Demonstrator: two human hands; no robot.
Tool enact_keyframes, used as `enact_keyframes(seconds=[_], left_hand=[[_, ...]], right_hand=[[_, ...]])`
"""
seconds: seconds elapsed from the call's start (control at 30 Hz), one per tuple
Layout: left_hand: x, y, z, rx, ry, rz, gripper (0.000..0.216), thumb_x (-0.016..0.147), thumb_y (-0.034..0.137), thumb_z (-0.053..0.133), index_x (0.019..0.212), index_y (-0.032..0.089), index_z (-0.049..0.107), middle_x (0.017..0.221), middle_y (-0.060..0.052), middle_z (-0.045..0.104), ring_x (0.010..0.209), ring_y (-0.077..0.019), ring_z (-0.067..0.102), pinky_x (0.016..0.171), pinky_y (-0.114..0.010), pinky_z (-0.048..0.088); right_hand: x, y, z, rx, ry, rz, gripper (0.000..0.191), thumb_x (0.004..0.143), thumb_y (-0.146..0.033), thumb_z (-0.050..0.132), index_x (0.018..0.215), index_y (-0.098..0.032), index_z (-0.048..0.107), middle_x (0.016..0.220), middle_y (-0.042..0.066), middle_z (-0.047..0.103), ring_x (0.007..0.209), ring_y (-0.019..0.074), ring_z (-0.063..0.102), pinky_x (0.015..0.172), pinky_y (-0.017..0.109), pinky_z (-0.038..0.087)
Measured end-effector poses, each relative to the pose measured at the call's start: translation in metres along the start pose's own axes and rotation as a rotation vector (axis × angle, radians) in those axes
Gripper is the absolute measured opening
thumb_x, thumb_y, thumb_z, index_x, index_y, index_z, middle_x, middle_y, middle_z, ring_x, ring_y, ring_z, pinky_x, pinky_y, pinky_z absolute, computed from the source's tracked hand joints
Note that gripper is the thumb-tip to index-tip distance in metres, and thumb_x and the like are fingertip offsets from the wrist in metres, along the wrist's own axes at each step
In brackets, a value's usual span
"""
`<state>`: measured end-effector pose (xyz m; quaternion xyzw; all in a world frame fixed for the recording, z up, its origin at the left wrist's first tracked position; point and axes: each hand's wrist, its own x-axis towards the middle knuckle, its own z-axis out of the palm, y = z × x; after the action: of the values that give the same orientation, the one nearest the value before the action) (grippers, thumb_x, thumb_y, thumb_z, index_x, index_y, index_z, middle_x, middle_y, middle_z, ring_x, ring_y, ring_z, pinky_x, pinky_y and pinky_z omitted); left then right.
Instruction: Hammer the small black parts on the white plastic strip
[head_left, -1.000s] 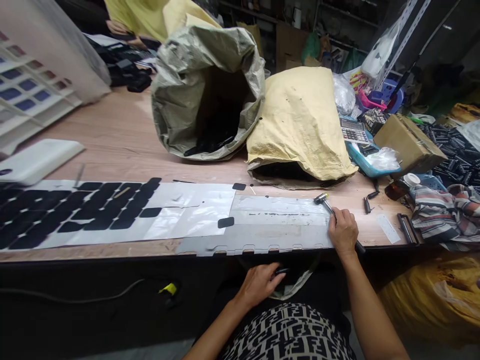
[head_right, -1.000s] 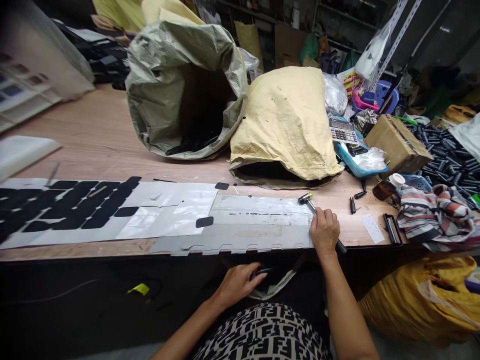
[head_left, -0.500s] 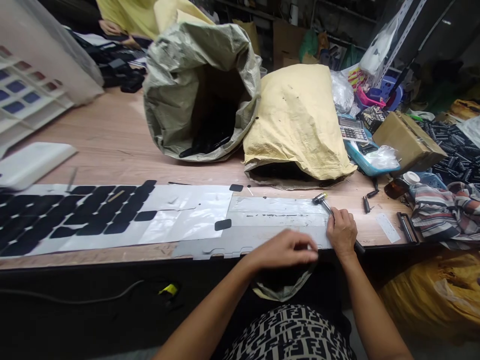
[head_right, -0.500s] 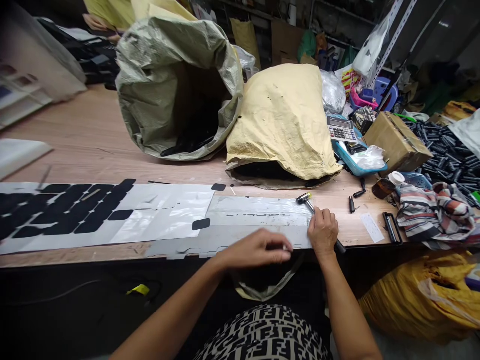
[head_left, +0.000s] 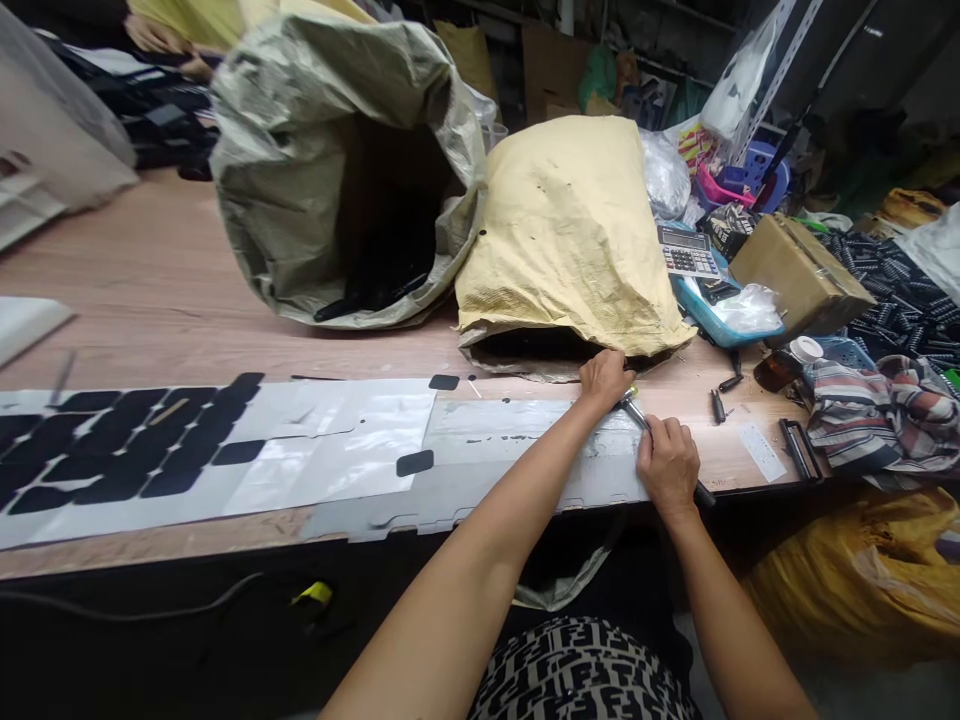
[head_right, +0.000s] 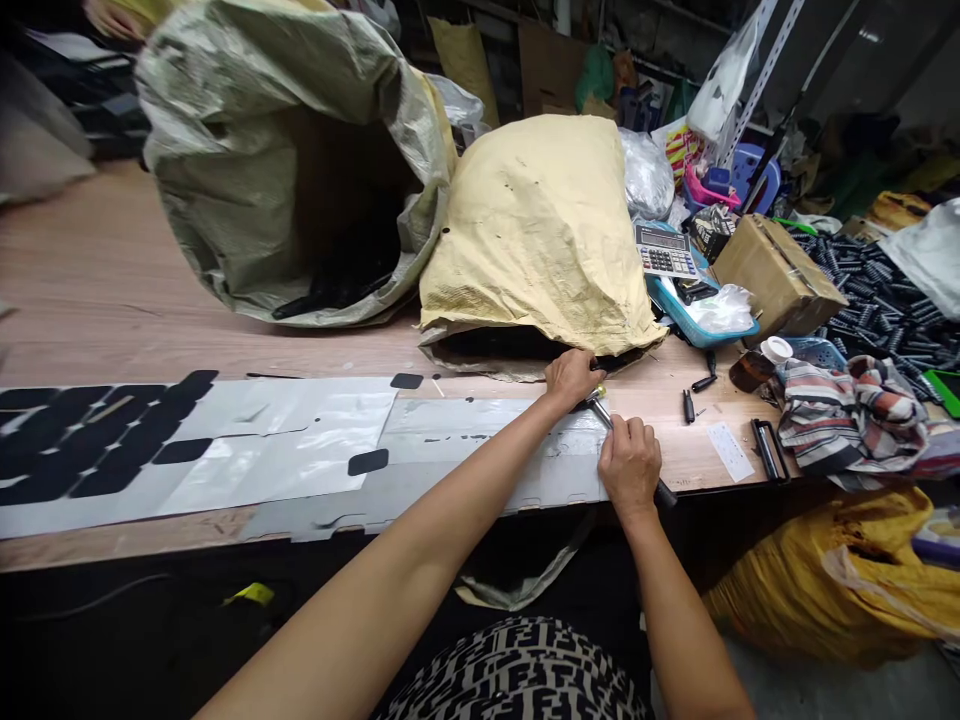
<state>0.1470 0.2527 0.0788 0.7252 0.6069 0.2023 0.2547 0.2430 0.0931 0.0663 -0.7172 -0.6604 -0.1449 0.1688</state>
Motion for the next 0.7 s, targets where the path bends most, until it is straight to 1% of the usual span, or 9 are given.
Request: enact_keyframes(seconds=[0.07, 0.17, 0.27, 0.37, 0.43, 0.5, 0.6, 0.7], left_hand=[[-0.004, -0.003, -0.006, -0.029, -0.01, 0.02, 0.023, 0.08, 0.035, 0.066, 0.098, 0.023, 0.072, 0.105, -0.009, 0.07, 0.096, -0.0248, 0.064, 0.076, -0.031, 0.045], [-0.02, -0.017, -0.026, -0.111, 0.021, 0.088, 0.02, 0.079, 0.037, 0.069, 0.093, 0.023, 0.072, 0.101, -0.005, 0.069, 0.092, -0.0219, 0.063, 0.074, -0.029, 0.044], [-0.048, -0.045, -0.052, -0.208, 0.065, 0.174, 0.017, 0.078, 0.036, 0.071, 0.088, 0.022, 0.071, 0.09, -0.002, 0.067, 0.082, -0.0175, 0.061, 0.07, -0.027, 0.042], [-0.08, -0.08, -0.068, -0.248, 0.038, 0.245, 0.016, 0.078, 0.035, 0.072, 0.087, 0.022, 0.071, 0.085, 0.0, 0.066, 0.075, -0.0154, 0.058, 0.068, -0.027, 0.042], [-0.098, -0.099, -0.068, -0.246, -0.012, 0.262, 0.015, 0.079, 0.034, 0.072, 0.088, 0.022, 0.071, 0.085, 0.0, 0.066, 0.075, -0.0152, 0.058, 0.069, -0.027, 0.042], [-0.111, -0.111, -0.063, -0.236, -0.041, 0.262, 0.014, 0.079, 0.034, 0.071, 0.089, 0.023, 0.072, 0.086, 0.001, 0.065, 0.078, -0.0155, 0.059, 0.071, -0.027, 0.043], [-0.117, -0.116, -0.055, -0.227, -0.032, 0.265, 0.016, 0.08, 0.034, 0.071, 0.092, 0.025, 0.072, 0.087, 0.001, 0.064, 0.082, -0.0157, 0.061, 0.074, -0.027, 0.043], [-0.117, -0.114, -0.053, -0.198, -0.023, 0.266, 0.021, 0.08, 0.037, 0.071, 0.099, 0.026, 0.071, 0.09, 0.002, 0.065, 0.08, -0.0148, 0.061, 0.073, -0.027, 0.043]], right_hand=[[0.0, 0.0, 0.001, 0.001, -0.002, 0.002, 0.029, 0.093, -0.022, 0.047, 0.117, -0.02, 0.064, 0.092, 0.007, 0.06, 0.086, 0.0221, 0.048, 0.076, 0.033, 0.035], [-0.001, 0.0, 0.0, 0.008, -0.007, 0.007, 0.028, 0.093, -0.022, 0.047, 0.116, -0.02, 0.064, 0.092, 0.007, 0.059, 0.087, 0.0222, 0.048, 0.076, 0.033, 0.035], [-0.001, 0.0, -0.001, 0.01, -0.006, 0.004, 0.028, 0.093, -0.022, 0.047, 0.115, -0.02, 0.064, 0.092, 0.007, 0.059, 0.087, 0.0222, 0.047, 0.075, 0.033, 0.035], [-0.001, 0.0, -0.001, 0.011, -0.003, 0.003, 0.028, 0.094, -0.022, 0.046, 0.115, -0.021, 0.064, 0.092, 0.007, 0.059, 0.087, 0.0221, 0.047, 0.074, 0.033, 0.034], [-0.001, 0.0, -0.001, 0.008, -0.002, 0.005, 0.028, 0.094, -0.023, 0.046, 0.115, -0.02, 0.064, 0.092, 0.007, 0.059, 0.087, 0.022, 0.047, 0.074, 0.033, 0.034], [0.0, 0.0, -0.001, 0.001, 0.005, 0.005, 0.028, 0.094, -0.023, 0.046, 0.115, -0.02, 0.064, 0.092, 0.007, 0.06, 0.087, 0.0218, 0.047, 0.075, 0.033, 0.034], [0.001, 0.0, -0.001, -0.014, 0.021, 0.0, 0.027, 0.094, -0.023, 0.046, 0.114, -0.02, 0.065, 0.091, 0.007, 0.06, 0.086, 0.0215, 0.047, 0.076, 0.032, 0.035], [0.002, 0.001, -0.001, -0.014, 0.022, -0.004, 0.027, 0.094, -0.023, 0.046, 0.113, -0.02, 0.065, 0.091, 0.007, 0.06, 0.086, 0.021, 0.048, 0.076, 0.031, 0.035]])
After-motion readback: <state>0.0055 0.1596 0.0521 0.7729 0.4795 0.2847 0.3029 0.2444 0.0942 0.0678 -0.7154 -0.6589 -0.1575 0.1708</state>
